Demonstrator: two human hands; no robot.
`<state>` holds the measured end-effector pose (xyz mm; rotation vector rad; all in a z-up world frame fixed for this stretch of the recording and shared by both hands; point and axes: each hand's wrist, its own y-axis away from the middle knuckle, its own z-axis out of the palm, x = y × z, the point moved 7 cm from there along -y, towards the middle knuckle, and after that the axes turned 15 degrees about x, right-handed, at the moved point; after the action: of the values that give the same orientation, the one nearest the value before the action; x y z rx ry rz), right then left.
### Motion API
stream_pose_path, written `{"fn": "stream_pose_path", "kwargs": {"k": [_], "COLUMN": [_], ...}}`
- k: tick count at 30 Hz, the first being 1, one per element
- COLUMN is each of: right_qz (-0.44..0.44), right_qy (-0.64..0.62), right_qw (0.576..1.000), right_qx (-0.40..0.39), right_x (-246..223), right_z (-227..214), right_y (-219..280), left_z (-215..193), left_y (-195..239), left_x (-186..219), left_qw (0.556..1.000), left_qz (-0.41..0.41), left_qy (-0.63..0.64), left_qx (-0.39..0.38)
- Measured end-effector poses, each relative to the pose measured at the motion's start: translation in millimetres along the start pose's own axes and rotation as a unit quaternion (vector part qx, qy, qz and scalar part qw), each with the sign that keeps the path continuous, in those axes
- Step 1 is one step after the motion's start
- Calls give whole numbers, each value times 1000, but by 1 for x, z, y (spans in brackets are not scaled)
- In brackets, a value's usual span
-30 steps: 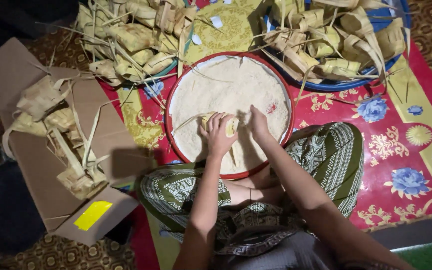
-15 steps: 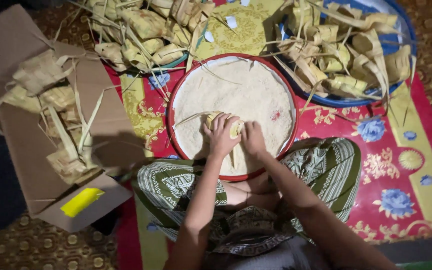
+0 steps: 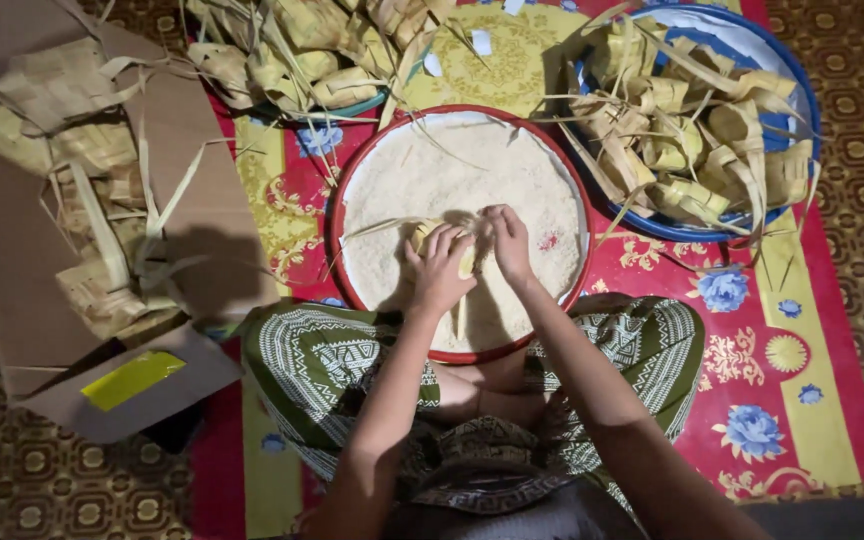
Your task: Filling woven bamboo or palm leaf pouches with rice from a large tray while sitting on the floor
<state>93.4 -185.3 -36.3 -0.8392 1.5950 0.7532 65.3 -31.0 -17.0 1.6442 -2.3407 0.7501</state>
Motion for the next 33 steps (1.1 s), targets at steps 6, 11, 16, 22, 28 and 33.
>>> {"fn": "stream_pose_path", "kwargs": {"k": [6,11,16,22,28,33], "right_qz": [-203,-138,71,329,87,-164], "right_qy": [356,360,170,-222,-26,333], "right_qw": [905,920,983,905,995,922], "right_qx": [-117,-71,-3,153,-38,-110], "right_x": [36,85,95,48,5,51], "right_z": [-8,-15,-25,-16,12,3], "right_y": [37,63,49,17,-15,4], "left_z": [3,-9,-6,7,5,9], "left_y": [1,-1,-2,0,1,3], "left_x": [-1,6,4,-1,-2,-3], "left_qw": [999,999,998,1000,999,1000], "left_qz": [13,20,21,0,-4,10], "left_qy": [5,7,-2,-5,-32,5], "left_qx": [37,38,52,-2,-27,8]}}
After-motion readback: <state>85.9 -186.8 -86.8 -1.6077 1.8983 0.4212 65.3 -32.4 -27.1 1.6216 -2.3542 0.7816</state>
